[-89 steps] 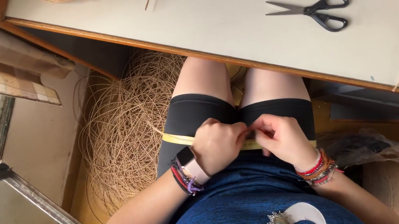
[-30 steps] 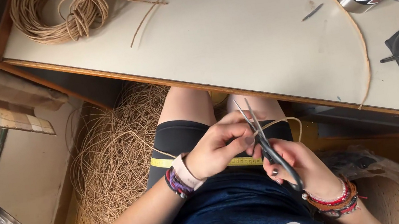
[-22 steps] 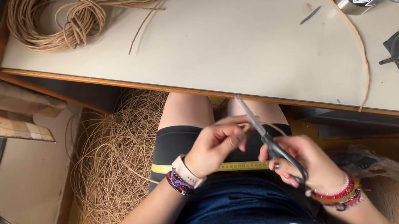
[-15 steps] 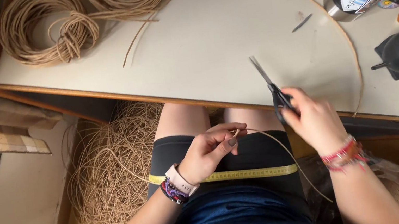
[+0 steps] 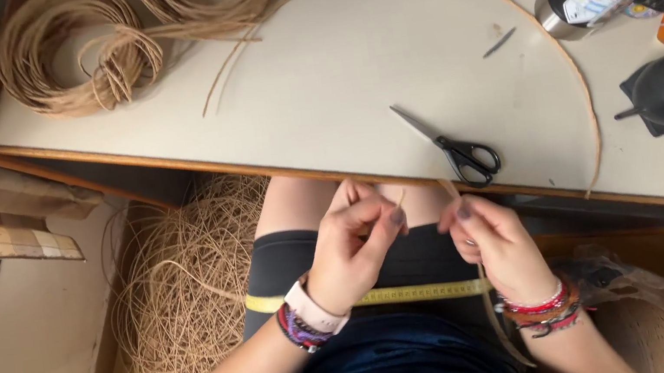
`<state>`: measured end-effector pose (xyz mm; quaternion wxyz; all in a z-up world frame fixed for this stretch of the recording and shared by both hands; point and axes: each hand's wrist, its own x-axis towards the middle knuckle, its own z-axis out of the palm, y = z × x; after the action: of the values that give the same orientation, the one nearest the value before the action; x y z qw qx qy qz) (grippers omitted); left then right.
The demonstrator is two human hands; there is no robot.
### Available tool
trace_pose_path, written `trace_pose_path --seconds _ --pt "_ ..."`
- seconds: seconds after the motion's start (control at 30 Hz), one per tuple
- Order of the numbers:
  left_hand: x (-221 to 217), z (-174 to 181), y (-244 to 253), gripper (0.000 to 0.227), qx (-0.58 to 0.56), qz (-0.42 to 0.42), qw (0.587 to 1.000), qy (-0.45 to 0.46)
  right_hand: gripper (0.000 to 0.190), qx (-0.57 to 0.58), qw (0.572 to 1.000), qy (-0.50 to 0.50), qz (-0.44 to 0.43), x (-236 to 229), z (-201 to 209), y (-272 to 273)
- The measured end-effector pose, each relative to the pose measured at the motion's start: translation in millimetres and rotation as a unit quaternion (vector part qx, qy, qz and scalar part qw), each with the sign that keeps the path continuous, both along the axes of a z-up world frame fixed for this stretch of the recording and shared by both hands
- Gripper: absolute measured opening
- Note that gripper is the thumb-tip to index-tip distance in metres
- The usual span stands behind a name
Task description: Measuring and cutting wicker strips using a tape measure and scissors
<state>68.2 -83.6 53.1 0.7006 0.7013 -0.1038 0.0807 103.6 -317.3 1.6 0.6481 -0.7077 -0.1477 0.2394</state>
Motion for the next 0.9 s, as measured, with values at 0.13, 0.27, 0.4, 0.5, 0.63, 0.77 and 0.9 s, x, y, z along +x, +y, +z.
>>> trace_pose_path --seconds 0.13,0.27,0.4,0.5,0.63,0.77,0.9 --pt "-3.6 23.0 -22.7 0.025 0.043 0.057 0.997 -0.008 0.029 0.124 0.971 0.065 -0.196 -30.2 16.0 24.9" --pt "-5.8 31.5 -24.8 0.025 0.048 0.078 0.996 0.005 0.029 0.174 0.972 0.063 -0.147 -46.2 40.1 40.5" --pt "-11.3 22.4 -22.3 0.017 0.113 0.115 0.987 -0.005 0.032 0.107 0.981 0.048 -0.155 -50.2 43.2 39.6" --pt "-15.4 22.7 -21.4 0.013 0.122 0.105 0.986 -0.03 0.039 -0.005 0.995 -0.033 -0.098 -50.9 58.5 41.3" --pt "-18.4 16.6 -18.5 0.012 0.134 0.104 0.985 -0.02 0.04 -0.058 0.994 -0.081 -0.039 -48.1 65.0 34.5" --pt "-14.0 12.3 0.5 0.015 -0.09 0.121 0.987 0.045 0.032 -0.157 0.985 -0.026 -0.062 -41.0 55.7 4.2" --pt "-6.7 6.5 53.0 0.011 -0.122 0.269 0.953 0.066 0.027 -0.229 0.966 -0.116 -0.034 -23.0 62.9 -53.4"
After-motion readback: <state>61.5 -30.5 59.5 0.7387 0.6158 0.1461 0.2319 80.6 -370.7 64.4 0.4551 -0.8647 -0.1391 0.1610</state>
